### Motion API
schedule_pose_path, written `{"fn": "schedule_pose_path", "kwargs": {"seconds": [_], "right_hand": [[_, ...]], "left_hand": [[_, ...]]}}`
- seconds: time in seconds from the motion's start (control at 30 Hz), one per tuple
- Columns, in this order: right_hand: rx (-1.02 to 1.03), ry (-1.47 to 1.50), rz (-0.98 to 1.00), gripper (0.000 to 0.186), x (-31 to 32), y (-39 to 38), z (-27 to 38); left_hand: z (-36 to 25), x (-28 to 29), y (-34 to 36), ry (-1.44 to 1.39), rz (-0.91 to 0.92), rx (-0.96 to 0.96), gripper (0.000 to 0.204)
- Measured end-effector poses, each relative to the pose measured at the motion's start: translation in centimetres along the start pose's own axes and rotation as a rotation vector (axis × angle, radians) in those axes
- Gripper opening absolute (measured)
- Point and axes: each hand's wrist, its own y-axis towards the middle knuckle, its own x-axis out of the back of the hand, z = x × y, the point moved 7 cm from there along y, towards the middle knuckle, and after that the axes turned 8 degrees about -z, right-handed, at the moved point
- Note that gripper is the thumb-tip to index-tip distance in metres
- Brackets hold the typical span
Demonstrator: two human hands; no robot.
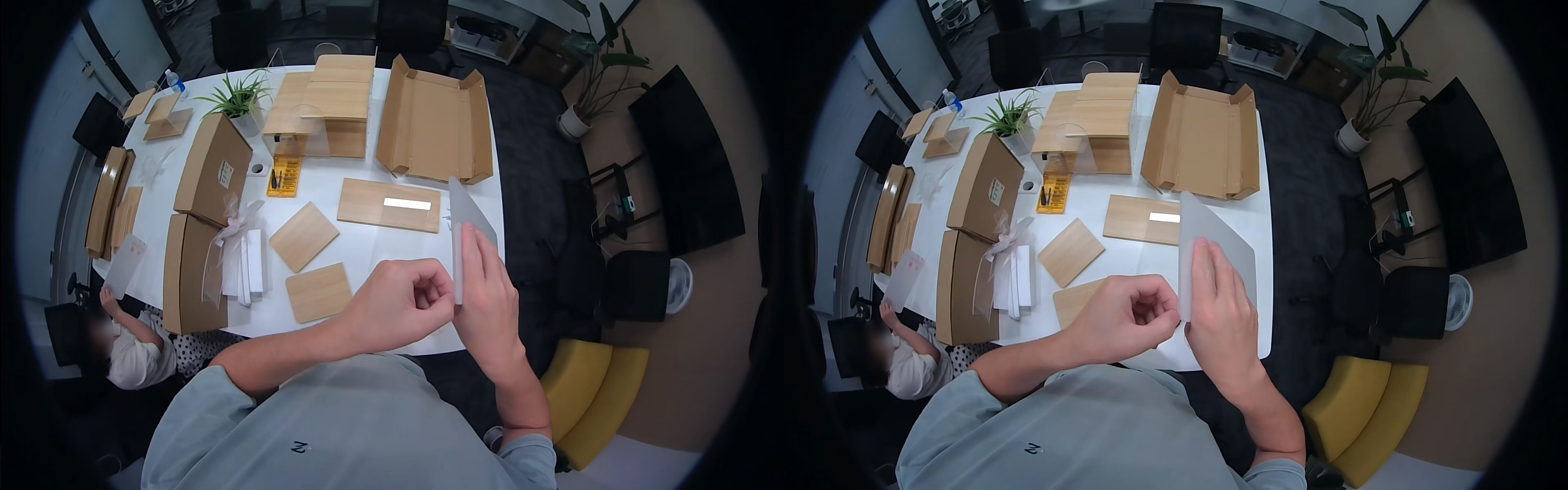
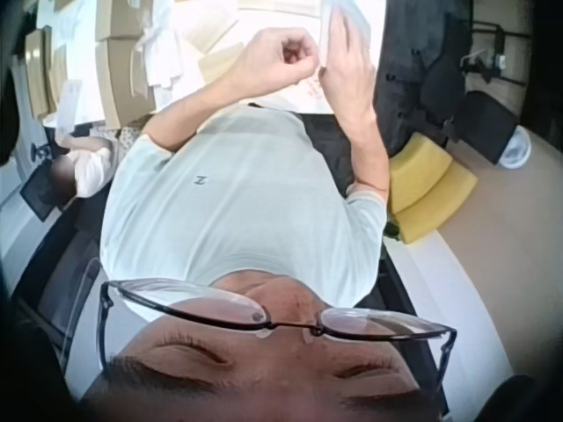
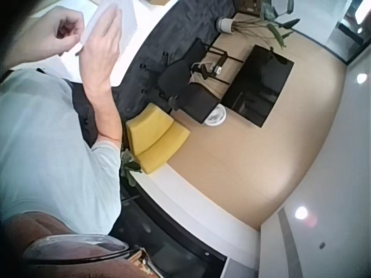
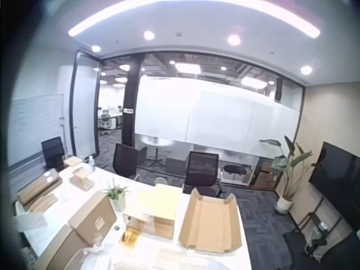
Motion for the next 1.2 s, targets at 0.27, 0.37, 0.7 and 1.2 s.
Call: {"fn": "schedule_pose_path", "kwargs": {"seconds": [0.27,0.37,0.7,1.2], "right_hand": [[-0.071,-0.089,0.043,0.068,-0.7,0.1,0.2],[-0.058,-0.091,0.041,0.068,-0.9,0.0,0.2],[-0.137,0.143,0.127,0.076,-0.9,0.1,0.1],[-0.059,0.044,0.115,0.076,-0.6,0.0,0.4]], "left_hand": [[0.9,0.8,1.1,-0.045,0.004,0.051,0.004],[1.6,0.9,1.4,-0.061,0.004,0.042,0.004],[2.3,0.1,1.4,-0.336,0.025,0.149,0.006],[1.8,0.6,1.5,-0.209,0.11,0.215,0.01]]}}
